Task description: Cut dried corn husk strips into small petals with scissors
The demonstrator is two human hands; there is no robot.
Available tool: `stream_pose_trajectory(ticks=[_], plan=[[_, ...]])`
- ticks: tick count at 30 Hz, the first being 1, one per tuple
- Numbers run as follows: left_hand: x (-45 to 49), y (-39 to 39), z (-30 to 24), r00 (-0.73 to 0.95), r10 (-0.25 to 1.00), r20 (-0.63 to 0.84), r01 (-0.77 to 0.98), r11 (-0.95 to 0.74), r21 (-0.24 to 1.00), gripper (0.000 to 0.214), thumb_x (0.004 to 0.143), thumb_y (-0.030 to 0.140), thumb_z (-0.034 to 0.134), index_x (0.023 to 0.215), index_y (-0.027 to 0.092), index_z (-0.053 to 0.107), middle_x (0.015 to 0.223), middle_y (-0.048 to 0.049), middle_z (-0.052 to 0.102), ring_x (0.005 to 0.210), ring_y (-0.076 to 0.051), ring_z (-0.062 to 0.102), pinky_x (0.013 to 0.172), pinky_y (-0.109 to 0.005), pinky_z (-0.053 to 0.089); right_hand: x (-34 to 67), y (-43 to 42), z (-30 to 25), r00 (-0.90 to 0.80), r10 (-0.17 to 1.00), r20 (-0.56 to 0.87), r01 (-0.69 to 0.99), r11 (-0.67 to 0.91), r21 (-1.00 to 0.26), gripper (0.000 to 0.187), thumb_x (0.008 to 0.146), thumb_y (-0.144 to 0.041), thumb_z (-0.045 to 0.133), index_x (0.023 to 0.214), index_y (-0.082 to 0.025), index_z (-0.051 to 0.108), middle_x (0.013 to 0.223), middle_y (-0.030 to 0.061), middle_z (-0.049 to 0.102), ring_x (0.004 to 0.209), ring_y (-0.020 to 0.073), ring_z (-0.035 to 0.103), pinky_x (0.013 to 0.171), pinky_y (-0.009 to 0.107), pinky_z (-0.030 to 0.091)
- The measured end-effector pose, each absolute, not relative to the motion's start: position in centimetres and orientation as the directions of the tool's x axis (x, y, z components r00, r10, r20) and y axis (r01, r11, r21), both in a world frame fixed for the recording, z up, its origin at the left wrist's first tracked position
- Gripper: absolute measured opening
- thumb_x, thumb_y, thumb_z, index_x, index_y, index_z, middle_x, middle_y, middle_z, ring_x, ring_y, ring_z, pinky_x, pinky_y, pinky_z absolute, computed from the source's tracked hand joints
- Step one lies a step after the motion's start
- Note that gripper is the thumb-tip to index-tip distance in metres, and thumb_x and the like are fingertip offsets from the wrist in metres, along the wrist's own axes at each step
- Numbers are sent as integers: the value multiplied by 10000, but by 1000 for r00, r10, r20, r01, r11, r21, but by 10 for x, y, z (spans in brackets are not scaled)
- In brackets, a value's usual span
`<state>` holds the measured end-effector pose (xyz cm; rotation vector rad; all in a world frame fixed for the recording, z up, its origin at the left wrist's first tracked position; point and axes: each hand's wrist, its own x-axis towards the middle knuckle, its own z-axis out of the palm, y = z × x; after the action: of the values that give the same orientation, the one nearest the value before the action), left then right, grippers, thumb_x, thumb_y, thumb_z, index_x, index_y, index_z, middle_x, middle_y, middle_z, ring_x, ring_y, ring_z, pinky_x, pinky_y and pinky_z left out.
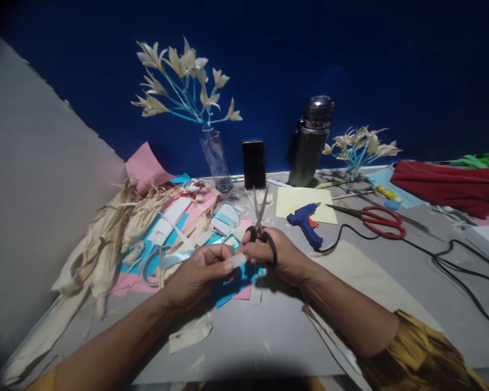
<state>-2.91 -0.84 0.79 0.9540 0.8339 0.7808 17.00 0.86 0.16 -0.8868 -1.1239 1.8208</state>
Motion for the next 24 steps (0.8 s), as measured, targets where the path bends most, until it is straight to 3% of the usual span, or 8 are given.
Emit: stream_pose_trajectory(ticks=[3,5,8,11,15,18,24], plan=[[-29,-8,9,446,855,-263,-129,353,927,288,652,330,854,667,136,642,639,-14,585,599,-104,492,579,-236,368,167,4,1,-428,885,-183,-124,-257,-958,374,606,-314,879,852,-157,645,720,-9,597,623,114,484,557,225,334],[-30,-8,11,464,851,-245,-110,330,937,282,633,322,865,656,133,658,653,-19,591,608,-104,494,589,-238,375,167,5,1,-446,874,-193,-122,-273,-954,344,600,-292,870,821,-153,645,686,-17,575,606,112,466,550,228,326],[-31,-8,15,495,828,-263,-145,377,915,287,630,329,865,644,137,652,653,-18,594,590,-104,498,581,-247,394,173,10,4,-494,855,-157,-275,-325,-905,287,612,-294,839,748,-155,627,620,-29,522,561,104,424,537,236,319],[-31,-8,17,492,812,-315,-205,459,864,313,630,332,862,627,142,613,605,4,562,544,-94,479,556,-248,397,179,16,6,-414,906,-84,-406,-267,-874,266,657,-327,815,712,-161,614,633,-18,534,560,104,434,558,244,356],[-29,-9,15,442,839,-317,-183,430,884,310,635,319,856,641,136,607,556,13,554,503,-75,453,519,-216,335,174,10,8,-392,910,-138,-219,-238,-946,373,650,-406,841,859,-160,655,768,27,637,639,137,528,585,253,397],[-29,-7,12,423,855,-299,-181,403,897,302,653,311,843,636,135,598,541,15,545,497,-71,440,507,-209,299,166,2,11,-346,928,-139,-106,-185,-977,355,599,-303,876,823,-167,637,713,-14,592,641,129,504,590,247,389],[-33,-2,11,421,852,-311,-230,431,873,279,670,315,829,706,130,623,593,-18,608,533,-96,515,557,-229,361,165,3,13,-220,964,-150,-131,-182,-975,320,642,-313,841,824,-174,618,666,-27,576,593,120,484,568,251,367]])
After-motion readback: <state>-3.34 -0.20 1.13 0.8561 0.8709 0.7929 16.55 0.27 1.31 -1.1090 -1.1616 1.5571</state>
